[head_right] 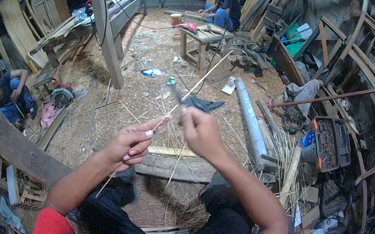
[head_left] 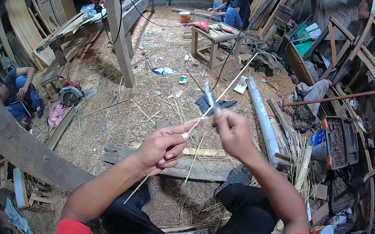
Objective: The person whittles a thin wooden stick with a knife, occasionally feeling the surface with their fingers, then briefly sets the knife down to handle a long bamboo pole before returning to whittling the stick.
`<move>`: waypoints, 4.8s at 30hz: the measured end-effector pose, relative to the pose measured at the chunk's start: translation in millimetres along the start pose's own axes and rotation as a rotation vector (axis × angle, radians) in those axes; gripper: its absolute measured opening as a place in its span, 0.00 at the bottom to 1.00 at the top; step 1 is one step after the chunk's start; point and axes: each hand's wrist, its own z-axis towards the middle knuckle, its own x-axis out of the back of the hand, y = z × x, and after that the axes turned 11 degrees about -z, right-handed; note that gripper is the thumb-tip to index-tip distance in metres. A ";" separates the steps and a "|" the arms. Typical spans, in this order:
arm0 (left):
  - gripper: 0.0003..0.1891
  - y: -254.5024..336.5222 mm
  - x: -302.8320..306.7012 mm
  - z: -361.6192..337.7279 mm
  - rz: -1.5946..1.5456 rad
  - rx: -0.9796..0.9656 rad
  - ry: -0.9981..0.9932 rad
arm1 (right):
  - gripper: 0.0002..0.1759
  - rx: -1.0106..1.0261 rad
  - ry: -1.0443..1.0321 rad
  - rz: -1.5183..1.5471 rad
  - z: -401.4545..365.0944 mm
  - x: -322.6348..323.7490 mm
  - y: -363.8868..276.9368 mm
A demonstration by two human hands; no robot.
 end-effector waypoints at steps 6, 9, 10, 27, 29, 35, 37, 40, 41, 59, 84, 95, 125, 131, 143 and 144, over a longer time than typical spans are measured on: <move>0.25 0.8 2.4 2.8 -0.004 0.000 0.048 | 0.14 0.162 -0.124 -0.033 -13.5 -11.3 -12.2; 0.24 1.2 3.1 3.1 -0.016 -0.008 -0.020 | 0.12 -0.011 0.001 -0.001 0.6 -6.6 -1.5; 0.24 0.9 0.3 3.0 -0.031 -0.004 -0.005 | 0.13 0.060 -0.004 0.017 -5.6 -11.8 -0.4; 0.26 -3.1 10.8 13.1 0.019 0.136 -0.160 | 0.20 -0.381 0.128 0.623 23.0 12.5 33.9; 0.26 -2.6 10.4 12.4 0.000 0.099 -0.144 | 0.19 -0.221 0.093 0.429 18.1 8.0 36.9; 0.27 -0.5 16.2 16.4 -0.057 0.046 -0.041 | 0.18 0.150 -0.051 -0.095 -16.5 -22.4 4.5; 0.27 -0.6 14.5 14.9 -0.040 0.045 -0.057 | 0.17 -0.008 0.036 -0.012 -3.4 -12.8 7.5; 0.26 0.2 7.9 12.1 -0.054 0.036 -0.094 | 0.15 0.083 0.006 0.012 -11.9 -21.6 13.2; 0.26 0.7 8.2 12.8 -0.071 0.032 -0.080 | 0.15 0.155 -0.035 0.008 -21.0 -29.7 10.3; 0.20 -4.9 14.9 13.9 0.307 0.158 -0.009 | 0.16 -0.525 -0.061 0.618 3.6 5.8 23.7; 0.26 1.2 -8.1 -9.8 -0.152 -0.027 -0.088 | 0.37 0.266 0.126 -0.422 -1.6 1.6 6.4; 0.30 0.4 3.0 3.6 -0.255 0.020 -0.071 | 0.39 0.441 -0.126 -0.321 -31.2 -7.6 -10.9; 0.31 -6.0 -9.9 -6.2 0.005 -0.033 -0.068 | 0.28 0.015 0.249 -0.183 8.3 41.1 47.2; 0.27 -0.2 -2.3 -1.3 -0.299 -0.009 -0.048 | 0.36 0.389 -0.074 -0.294 -38.2 -9.5 -13.6; 0.28 -4.9 -9.5 -14.6 -0.307 0.124 -0.151 | 0.36 0.099 0.225 -0.251 6.3 29.1 32.3; 0.28 -4.3 -7.2 -12.5 -0.314 0.103 -0.134 | 0.35 0.110 0.178 -0.238 0.7 29.5 19.1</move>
